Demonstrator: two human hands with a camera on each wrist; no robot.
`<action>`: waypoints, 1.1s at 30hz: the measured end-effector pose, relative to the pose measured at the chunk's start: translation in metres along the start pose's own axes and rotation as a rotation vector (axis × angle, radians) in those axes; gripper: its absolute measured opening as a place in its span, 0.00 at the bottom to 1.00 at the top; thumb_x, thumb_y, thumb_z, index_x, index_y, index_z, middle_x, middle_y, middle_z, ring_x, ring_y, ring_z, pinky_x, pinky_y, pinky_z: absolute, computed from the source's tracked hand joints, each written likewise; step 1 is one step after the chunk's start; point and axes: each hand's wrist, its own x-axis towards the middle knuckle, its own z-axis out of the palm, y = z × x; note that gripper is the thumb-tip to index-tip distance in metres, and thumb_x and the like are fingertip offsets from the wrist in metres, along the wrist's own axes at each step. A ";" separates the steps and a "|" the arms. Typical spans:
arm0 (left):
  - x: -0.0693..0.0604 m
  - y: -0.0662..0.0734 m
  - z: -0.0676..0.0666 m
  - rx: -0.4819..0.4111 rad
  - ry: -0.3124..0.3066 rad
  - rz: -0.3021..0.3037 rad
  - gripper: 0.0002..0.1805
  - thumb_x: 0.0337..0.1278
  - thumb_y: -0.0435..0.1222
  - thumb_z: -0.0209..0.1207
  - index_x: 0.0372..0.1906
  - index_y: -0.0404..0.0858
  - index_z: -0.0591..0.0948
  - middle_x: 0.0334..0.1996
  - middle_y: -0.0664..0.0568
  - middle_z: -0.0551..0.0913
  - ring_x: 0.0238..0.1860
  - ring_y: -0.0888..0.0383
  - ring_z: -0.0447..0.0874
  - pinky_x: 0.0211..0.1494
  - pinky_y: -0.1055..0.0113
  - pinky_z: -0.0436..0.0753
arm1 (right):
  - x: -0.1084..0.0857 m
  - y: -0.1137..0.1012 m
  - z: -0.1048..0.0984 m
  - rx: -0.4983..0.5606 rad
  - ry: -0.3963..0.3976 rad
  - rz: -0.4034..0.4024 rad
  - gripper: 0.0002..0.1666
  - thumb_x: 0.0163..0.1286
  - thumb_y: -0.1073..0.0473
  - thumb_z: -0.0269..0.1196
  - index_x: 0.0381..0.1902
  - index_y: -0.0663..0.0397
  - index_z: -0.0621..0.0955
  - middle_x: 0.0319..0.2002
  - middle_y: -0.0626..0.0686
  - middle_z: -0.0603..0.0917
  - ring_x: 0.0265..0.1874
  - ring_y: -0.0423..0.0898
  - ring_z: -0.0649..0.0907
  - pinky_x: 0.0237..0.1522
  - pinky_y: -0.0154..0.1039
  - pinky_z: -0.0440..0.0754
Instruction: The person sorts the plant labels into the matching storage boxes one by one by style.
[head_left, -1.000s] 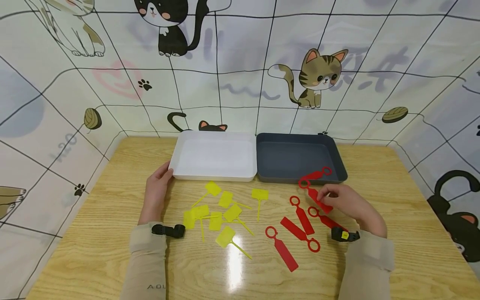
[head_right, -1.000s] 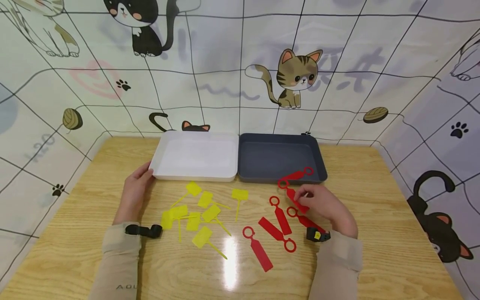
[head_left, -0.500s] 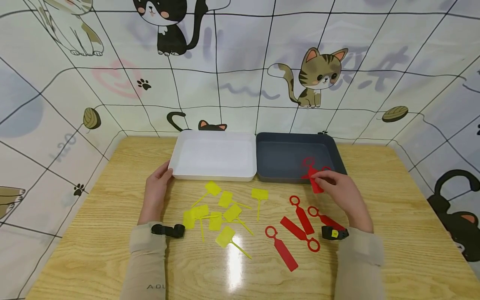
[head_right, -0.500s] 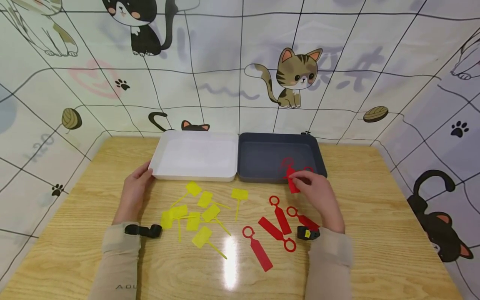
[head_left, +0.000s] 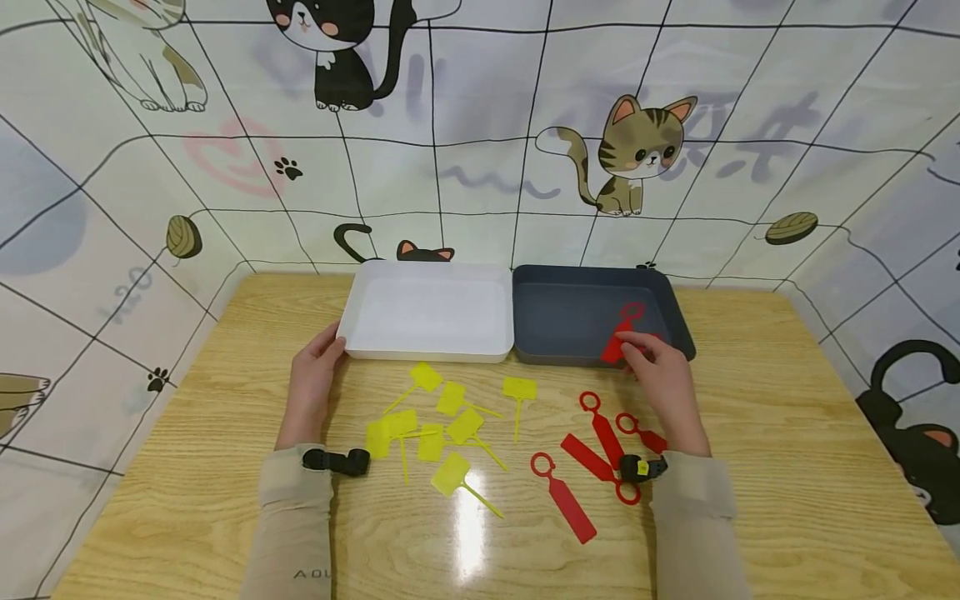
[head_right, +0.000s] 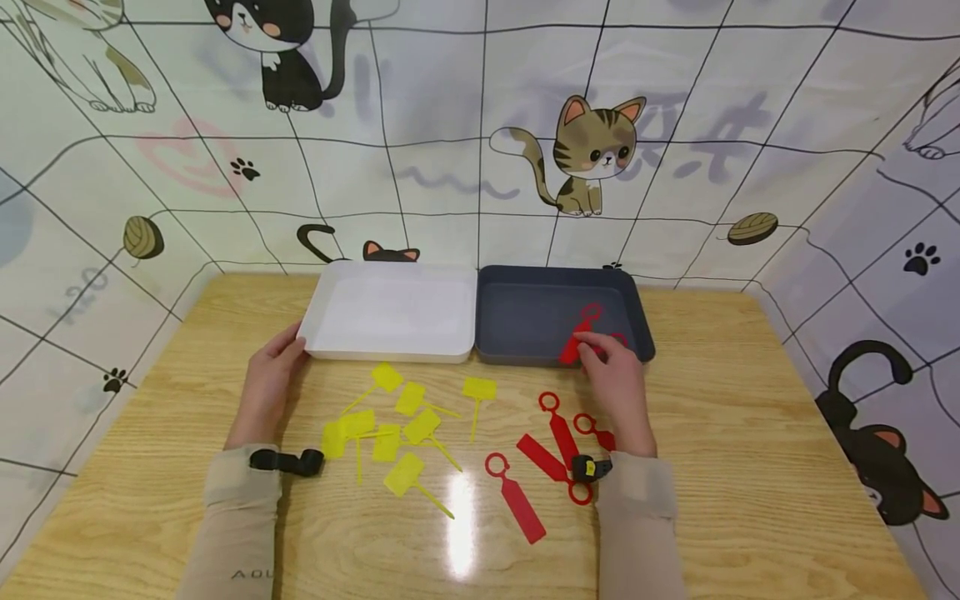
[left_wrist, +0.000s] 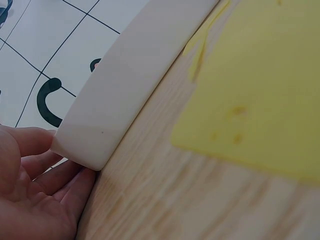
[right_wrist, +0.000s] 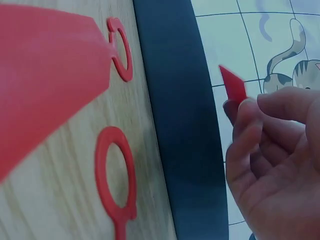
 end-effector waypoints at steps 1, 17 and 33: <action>0.000 0.000 0.000 -0.008 -0.002 0.003 0.25 0.61 0.45 0.51 0.62 0.44 0.67 0.62 0.51 0.65 0.60 0.60 0.63 0.60 0.67 0.65 | 0.000 0.000 0.001 0.013 -0.005 0.011 0.21 0.66 0.48 0.53 0.55 0.47 0.75 0.29 0.63 0.79 0.28 0.56 0.77 0.24 0.44 0.72; -0.004 0.005 0.002 -0.022 -0.005 -0.006 0.24 0.62 0.42 0.50 0.63 0.44 0.67 0.62 0.52 0.64 0.60 0.60 0.63 0.60 0.67 0.64 | 0.003 0.004 0.005 0.028 -0.154 0.089 0.31 0.66 0.45 0.52 0.65 0.45 0.63 0.29 0.64 0.79 0.16 0.52 0.71 0.16 0.39 0.68; -0.001 0.001 0.000 -0.013 -0.001 0.002 0.25 0.61 0.44 0.51 0.62 0.44 0.67 0.62 0.52 0.64 0.61 0.60 0.62 0.61 0.67 0.64 | 0.008 0.010 0.011 -0.034 -0.272 0.096 0.37 0.64 0.41 0.53 0.66 0.49 0.60 0.33 0.61 0.77 0.25 0.53 0.75 0.23 0.38 0.71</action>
